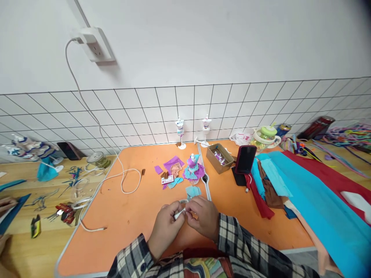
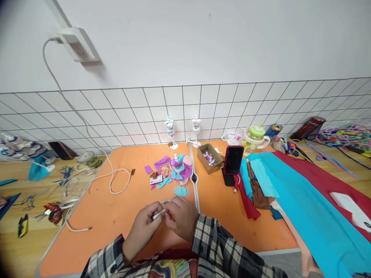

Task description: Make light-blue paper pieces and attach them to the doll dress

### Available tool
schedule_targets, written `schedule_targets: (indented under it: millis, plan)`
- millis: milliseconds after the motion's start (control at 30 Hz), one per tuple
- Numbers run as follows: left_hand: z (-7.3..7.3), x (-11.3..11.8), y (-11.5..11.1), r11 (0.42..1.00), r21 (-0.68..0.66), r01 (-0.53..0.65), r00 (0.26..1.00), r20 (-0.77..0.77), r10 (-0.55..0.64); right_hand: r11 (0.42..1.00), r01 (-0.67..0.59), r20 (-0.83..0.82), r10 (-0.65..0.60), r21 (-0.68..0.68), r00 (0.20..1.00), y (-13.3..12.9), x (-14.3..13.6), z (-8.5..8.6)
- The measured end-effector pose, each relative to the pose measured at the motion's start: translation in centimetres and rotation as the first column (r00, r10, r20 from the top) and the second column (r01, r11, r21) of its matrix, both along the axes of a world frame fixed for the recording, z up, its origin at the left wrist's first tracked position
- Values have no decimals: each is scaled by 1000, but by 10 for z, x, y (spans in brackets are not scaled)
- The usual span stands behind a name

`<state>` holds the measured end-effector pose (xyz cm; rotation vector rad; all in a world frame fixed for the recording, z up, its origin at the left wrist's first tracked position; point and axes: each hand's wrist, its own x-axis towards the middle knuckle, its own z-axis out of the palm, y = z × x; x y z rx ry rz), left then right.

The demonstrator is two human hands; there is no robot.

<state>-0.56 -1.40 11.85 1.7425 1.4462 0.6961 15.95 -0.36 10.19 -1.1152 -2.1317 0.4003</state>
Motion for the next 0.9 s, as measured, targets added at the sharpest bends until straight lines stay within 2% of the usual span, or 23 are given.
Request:
schedule_targets:
  millis: [100, 200, 333, 433, 533, 567, 633, 733, 833, 900]
  plan:
    - [-1, 3, 6, 995, -86, -44, 967, 249, 64, 994, -6, -46, 11, 106, 999, 4, -2, -4]
    - [3, 5, 9, 991, -127, -49, 938, 334, 89, 995, 12, -90, -2, 104, 996, 7, -4, -5]
    - [2, 5, 9, 989, -145, -24, 942, 329, 71, 1000, -2, -179, 0, -10, 984, 7, -5, -1]
    - [-6, -5, 17, 990, -109, -90, 956, 268, 116, 981, -15, -346, -55, -195, 936, 7, -4, 0]
    - [-18, -28, 31, 975, -5, -220, 970, 106, 219, 913, -52, -501, -174, -404, 848, 10, 0, -4]
    - [-23, -38, 35, 974, 53, -220, 975, -7, 220, 886, -84, -526, -192, -456, 828, 11, 2, -6]
    - [-34, -56, 40, 986, 137, -93, 939, -319, 132, 852, -146, -555, -189, -503, 810, 12, 6, -8]
    - [-56, -75, 41, 987, 160, 9, 781, -617, 93, 873, -173, -568, -135, -456, 812, 12, 13, -7]
    - [-74, -82, 38, 990, 133, 44, 699, -713, 64, 931, -166, -492, -16, -324, 870, 12, 21, 0]
    - [-78, -81, 36, 989, 140, 53, 656, -751, 71, 980, -114, -323, 57, -161, 945, 13, 28, 6]
